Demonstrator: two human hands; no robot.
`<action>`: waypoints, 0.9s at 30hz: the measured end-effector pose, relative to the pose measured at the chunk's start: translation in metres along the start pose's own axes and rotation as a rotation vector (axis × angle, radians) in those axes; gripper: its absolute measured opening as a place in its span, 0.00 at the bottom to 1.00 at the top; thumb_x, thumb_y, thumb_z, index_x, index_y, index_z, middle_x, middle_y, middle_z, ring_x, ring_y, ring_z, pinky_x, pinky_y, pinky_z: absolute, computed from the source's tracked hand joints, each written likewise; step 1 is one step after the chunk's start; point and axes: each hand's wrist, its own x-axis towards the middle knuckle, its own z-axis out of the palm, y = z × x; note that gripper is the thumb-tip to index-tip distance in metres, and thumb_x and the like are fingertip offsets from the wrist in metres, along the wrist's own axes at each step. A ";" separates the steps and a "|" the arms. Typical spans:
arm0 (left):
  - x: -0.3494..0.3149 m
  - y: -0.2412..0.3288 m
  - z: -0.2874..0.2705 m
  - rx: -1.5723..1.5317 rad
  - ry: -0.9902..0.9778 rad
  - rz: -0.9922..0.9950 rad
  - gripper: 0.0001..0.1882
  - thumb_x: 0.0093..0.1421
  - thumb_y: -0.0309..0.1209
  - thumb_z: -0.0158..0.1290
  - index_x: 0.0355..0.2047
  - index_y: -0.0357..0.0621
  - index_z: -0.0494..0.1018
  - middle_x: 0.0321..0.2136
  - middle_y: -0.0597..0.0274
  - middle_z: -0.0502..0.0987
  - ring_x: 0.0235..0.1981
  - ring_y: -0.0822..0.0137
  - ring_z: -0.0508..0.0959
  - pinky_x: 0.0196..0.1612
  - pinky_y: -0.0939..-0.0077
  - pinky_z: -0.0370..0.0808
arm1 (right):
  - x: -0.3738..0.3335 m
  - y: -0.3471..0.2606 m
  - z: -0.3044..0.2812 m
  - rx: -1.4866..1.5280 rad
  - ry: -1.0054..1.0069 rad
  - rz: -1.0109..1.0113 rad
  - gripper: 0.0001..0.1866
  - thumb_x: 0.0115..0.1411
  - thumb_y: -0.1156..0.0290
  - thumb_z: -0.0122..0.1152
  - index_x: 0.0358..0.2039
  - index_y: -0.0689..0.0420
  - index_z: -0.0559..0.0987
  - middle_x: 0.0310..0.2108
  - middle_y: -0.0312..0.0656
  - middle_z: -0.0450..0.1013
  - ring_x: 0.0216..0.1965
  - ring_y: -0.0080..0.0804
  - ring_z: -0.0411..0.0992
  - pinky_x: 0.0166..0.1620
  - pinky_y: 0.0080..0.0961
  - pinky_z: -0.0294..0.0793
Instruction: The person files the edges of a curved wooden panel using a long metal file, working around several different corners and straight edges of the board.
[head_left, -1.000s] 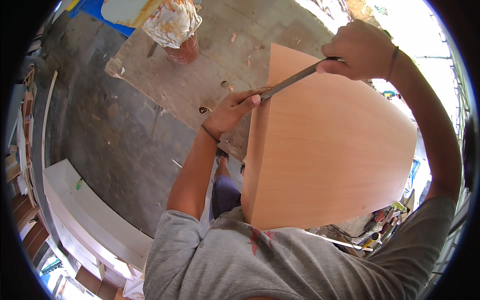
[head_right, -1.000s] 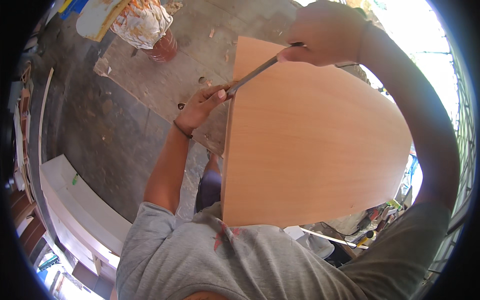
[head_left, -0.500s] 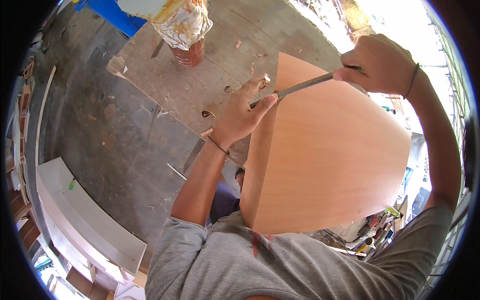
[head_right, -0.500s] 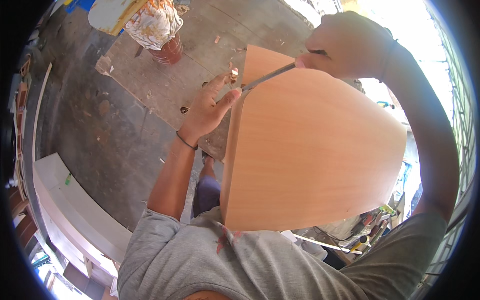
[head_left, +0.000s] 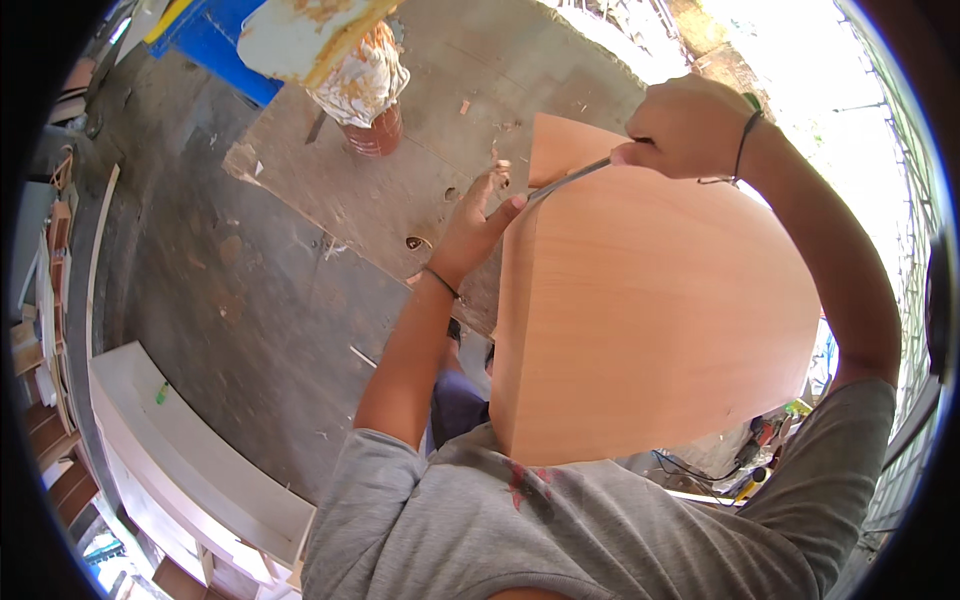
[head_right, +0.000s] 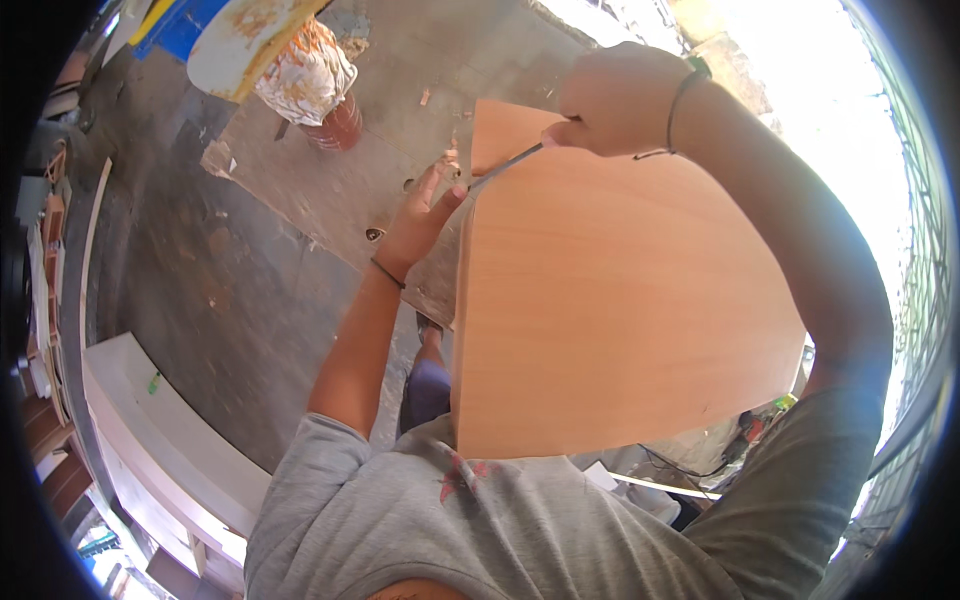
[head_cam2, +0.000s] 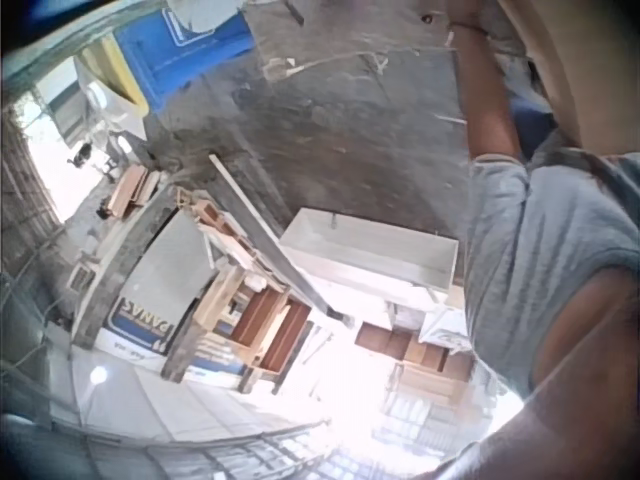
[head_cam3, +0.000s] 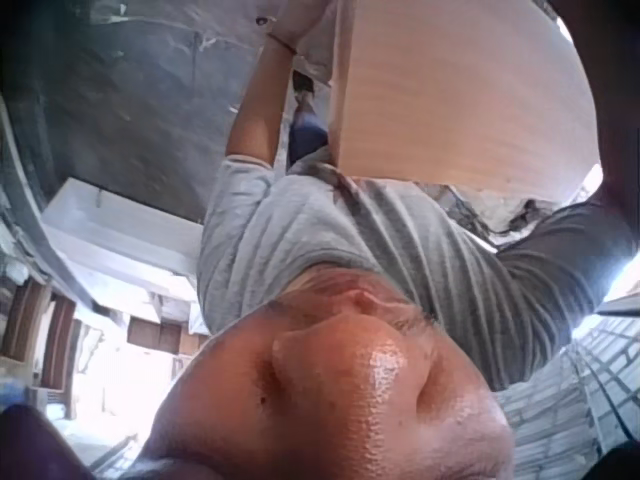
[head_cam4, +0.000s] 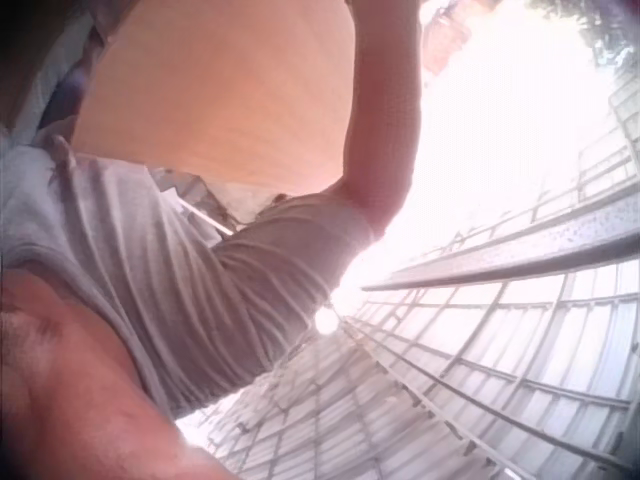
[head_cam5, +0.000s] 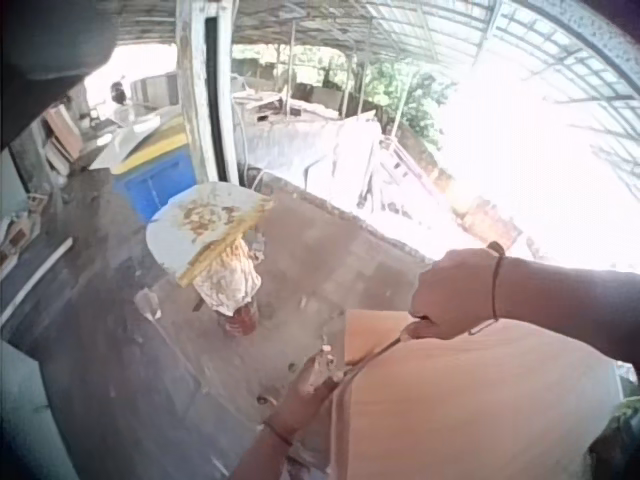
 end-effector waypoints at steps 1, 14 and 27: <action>-0.002 0.004 0.004 0.127 0.127 0.022 0.45 0.60 0.57 0.51 0.62 0.29 0.56 0.60 0.43 0.62 0.62 0.52 0.62 0.64 0.62 0.57 | -0.006 -0.001 0.004 -0.030 0.029 0.017 0.26 0.64 0.47 0.48 0.22 0.55 0.81 0.21 0.42 0.74 0.27 0.39 0.74 0.34 0.38 0.75; -0.007 0.037 0.028 -0.373 -0.073 -0.140 0.28 0.66 0.49 0.48 0.51 0.32 0.66 0.43 0.60 0.75 0.45 0.72 0.71 0.52 0.75 0.66 | -0.215 -0.057 0.140 1.036 0.493 0.684 0.17 0.55 0.61 0.66 0.23 0.61 0.73 0.14 0.42 0.63 0.17 0.31 0.63 0.25 0.29 0.66; 0.026 0.017 0.035 -0.611 -0.309 -0.237 0.25 0.60 0.40 0.42 0.51 0.33 0.66 0.48 0.52 0.72 0.50 0.62 0.74 0.49 0.68 0.74 | -0.258 -0.282 0.322 1.990 1.394 1.547 0.13 0.53 0.69 0.69 0.31 0.59 0.72 0.44 0.48 0.73 0.33 0.27 0.75 0.36 0.22 0.80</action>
